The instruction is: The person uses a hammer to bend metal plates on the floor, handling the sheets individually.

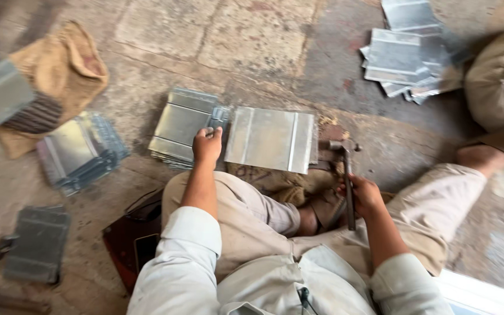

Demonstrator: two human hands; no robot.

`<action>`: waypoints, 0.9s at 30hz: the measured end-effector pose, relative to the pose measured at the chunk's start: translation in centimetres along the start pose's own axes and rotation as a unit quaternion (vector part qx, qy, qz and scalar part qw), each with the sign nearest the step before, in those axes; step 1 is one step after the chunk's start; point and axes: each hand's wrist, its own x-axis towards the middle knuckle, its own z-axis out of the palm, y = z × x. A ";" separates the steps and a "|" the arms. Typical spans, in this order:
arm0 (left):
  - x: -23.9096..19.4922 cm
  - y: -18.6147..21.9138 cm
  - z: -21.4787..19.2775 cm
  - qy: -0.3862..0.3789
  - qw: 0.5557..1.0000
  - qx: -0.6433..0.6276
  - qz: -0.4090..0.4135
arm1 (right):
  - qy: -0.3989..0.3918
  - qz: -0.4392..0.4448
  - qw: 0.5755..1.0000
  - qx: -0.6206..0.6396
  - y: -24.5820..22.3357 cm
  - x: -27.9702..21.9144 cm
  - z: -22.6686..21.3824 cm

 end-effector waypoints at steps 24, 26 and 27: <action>-2.1 5.1 3.3 -0.212 0.952 0.219 -0.021 | -0.084 -0.450 0.861 0.223 -17.2 -14.0 14.6; -2.4 5.9 2.9 -0.213 0.952 0.219 -0.014 | 0.031 -0.748 0.659 -0.065 -18.2 -13.2 16.0; -2.5 6.1 2.8 -0.209 0.954 0.216 -0.008 | 0.089 -0.839 0.497 -0.203 -17.9 -12.4 16.2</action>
